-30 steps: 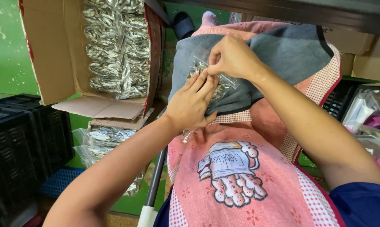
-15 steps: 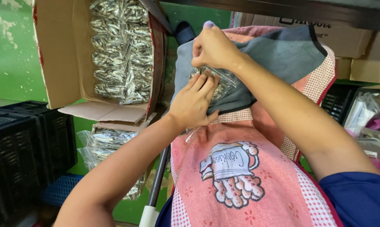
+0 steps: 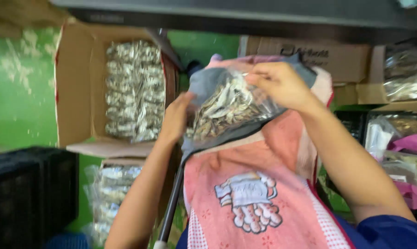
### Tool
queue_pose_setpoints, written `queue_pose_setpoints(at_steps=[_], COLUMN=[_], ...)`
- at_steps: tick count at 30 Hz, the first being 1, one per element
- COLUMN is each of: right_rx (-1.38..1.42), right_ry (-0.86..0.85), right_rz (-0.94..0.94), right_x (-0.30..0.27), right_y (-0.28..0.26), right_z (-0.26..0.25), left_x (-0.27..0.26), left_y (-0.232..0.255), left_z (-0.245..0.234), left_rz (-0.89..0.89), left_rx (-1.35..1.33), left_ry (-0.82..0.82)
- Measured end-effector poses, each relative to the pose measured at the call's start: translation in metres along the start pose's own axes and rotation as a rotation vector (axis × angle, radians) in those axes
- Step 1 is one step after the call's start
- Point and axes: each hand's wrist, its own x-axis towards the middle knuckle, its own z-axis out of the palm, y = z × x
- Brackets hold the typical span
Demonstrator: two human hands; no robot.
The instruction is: The person fills plastic bags with dried fish by hand and seals the bags using a heat-sealing machine.
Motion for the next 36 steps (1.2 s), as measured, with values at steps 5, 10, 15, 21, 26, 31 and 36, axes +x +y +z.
queue_pose_setpoints(at_steps=[5, 10, 15, 21, 26, 31, 36], right_rx=[0.175, -0.5, -0.705, -0.977, -1.152, -1.444, -1.392], right_ry=[0.243, 0.59, 0.57, 0.478, 0.38, 0.542, 0.574], right_rz=[-0.067, -0.534, -0.437, -0.154, 0.072, -0.307, -0.374], right_x=[-0.027, -0.057, -0.042, -0.018, 0.004, 0.012, 0.01], right_y=[-0.095, -0.175, -0.222, -0.241, -0.221, -0.151, -0.137], right_z=[-0.093, -0.177, -0.214, -0.244, -0.257, -0.273, -0.27], left_x=[0.01, 0.053, 0.087, 0.107, 0.081, 0.084, 0.084], left_y=[0.054, 0.151, 0.221, 0.231, 0.257, 0.248, 0.244], left_z=[-0.001, 0.04, 0.069, 0.076, 0.065, 0.065, 0.066], left_rz=[0.067, 0.224, 0.044, 0.047, 0.009, 0.051, 0.038], left_rx=[-0.897, -1.089, -1.176, -1.21, -1.074, -1.121, -1.112], left_ry=[-0.492, -0.481, -0.207, -0.147, -0.062, -0.125, -0.097])
